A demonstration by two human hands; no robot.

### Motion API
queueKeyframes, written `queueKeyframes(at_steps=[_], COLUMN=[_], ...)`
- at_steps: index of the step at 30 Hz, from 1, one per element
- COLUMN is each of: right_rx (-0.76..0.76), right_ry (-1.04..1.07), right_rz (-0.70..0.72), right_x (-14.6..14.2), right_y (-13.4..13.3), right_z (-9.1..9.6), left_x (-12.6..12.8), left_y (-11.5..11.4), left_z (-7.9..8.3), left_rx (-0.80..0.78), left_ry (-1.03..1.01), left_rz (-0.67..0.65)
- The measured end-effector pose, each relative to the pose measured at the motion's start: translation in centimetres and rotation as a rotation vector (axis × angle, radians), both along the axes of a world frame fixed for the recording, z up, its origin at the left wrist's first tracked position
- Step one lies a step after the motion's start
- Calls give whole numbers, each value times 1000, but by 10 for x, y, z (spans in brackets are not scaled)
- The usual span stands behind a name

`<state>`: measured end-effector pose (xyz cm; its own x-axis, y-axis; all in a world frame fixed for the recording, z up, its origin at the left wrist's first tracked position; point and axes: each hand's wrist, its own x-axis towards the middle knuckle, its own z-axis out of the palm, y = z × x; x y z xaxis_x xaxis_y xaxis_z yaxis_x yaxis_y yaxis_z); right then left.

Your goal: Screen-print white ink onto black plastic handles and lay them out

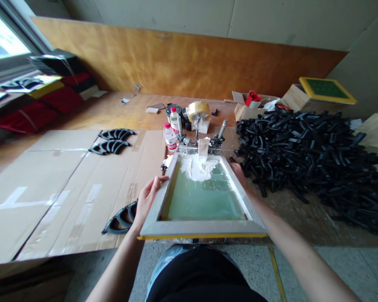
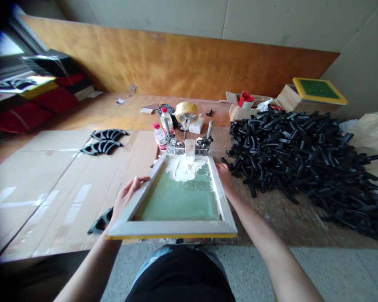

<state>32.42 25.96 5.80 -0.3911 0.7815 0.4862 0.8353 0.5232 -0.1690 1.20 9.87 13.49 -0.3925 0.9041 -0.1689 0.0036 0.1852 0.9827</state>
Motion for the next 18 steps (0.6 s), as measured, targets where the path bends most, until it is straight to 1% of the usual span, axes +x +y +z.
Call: queueKeyframes(at_steps=[1,3,4,6,8,10,12,13,14,16,18], right_rx=[1,-22,-43,-102,-185,-269,-303,-296,-281,-257,-270], right_ry=[22,88,118,129,42,-83,-177,-208,-233,-270,-296], right_rz=[-32,-30,6,124,211,228,254,301,375,570,746], right_x=[5,-3,-15,-47,-79,-99,-104,-101,-96,-83,-74], right_y=[11,28,34,41,41,35,22,13,4,-11,-17], right_z=[7,21,28,38,42,39,33,31,30,32,38], left_x=[0,1,2,4,4,4,4,4,4,4,5], left_y=[-8,-18,-21,-23,-22,-20,-20,-20,-20,-21,-22], left_z=[-12,-37,-50,-73,-88,-97,-100,-100,-100,-100,-100], left_rx=[-45,-118,-150,-191,-203,-211,-227,-235,-241,-248,-255], left_ry=[6,-10,-25,-22,26,59,57,51,44,36,30], left_rz=[-28,-50,-54,-52,-52,-53,-51,-49,-47,-47,-45])
